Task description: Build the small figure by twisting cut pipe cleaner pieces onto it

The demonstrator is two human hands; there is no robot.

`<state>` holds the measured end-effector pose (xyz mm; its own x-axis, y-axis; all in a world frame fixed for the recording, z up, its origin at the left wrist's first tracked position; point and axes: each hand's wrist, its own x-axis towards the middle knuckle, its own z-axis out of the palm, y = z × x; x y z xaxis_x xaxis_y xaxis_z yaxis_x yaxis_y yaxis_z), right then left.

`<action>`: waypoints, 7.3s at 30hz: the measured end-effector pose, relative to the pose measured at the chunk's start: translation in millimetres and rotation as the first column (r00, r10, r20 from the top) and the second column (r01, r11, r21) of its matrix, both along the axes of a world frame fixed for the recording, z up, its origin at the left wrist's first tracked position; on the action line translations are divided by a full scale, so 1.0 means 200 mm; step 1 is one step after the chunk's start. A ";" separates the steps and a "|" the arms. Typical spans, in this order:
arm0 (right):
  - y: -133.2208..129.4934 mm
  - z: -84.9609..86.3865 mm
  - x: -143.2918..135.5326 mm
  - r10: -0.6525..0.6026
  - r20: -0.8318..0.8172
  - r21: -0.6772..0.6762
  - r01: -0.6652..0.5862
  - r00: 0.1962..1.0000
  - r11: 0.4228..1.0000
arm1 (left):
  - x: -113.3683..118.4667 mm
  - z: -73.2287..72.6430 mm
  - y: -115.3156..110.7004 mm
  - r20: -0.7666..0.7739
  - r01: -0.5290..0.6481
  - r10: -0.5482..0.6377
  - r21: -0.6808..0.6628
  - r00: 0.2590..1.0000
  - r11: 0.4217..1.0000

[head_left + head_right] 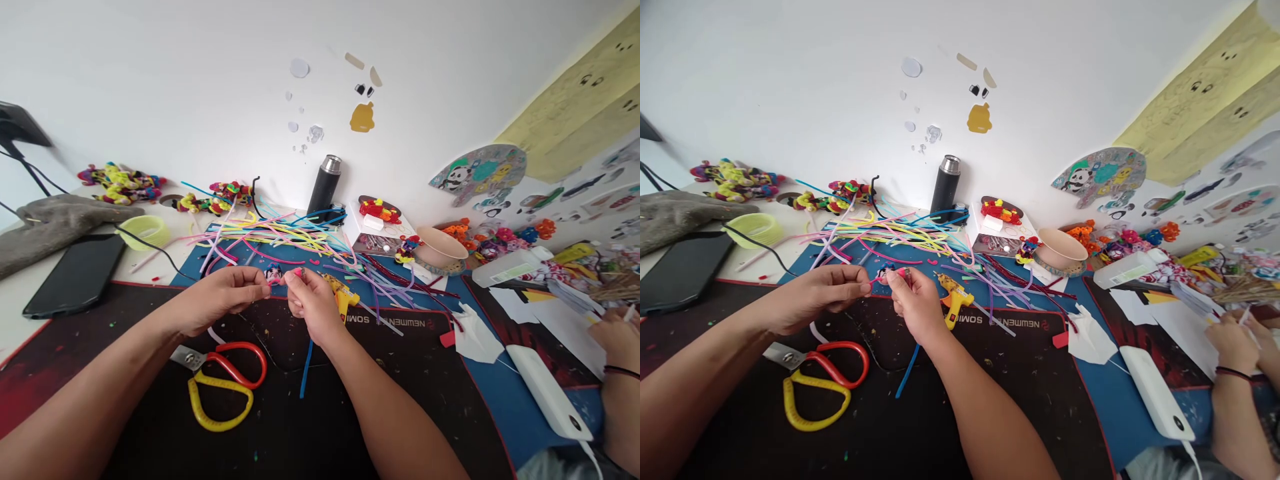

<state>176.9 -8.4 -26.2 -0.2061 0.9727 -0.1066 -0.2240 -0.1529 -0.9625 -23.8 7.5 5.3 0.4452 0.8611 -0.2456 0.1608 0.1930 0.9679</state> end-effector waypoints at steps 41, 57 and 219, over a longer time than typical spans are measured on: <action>-0.02 -0.03 0.01 -0.171 0.346 0.342 0.046 0.923 0.938 | 0.01 -0.07 0.01 0.118 -0.183 0.181 0.010 0.976 0.983; -0.03 -0.02 0.00 -0.178 0.426 0.345 0.023 0.887 0.938 | -0.03 -0.06 0.02 -0.234 0.078 -0.044 0.137 0.971 0.987; -0.04 0.02 0.01 0.006 0.355 0.205 -0.084 0.935 0.975 | -0.04 -0.04 0.04 0.109 -0.057 0.064 -0.064 0.992 0.996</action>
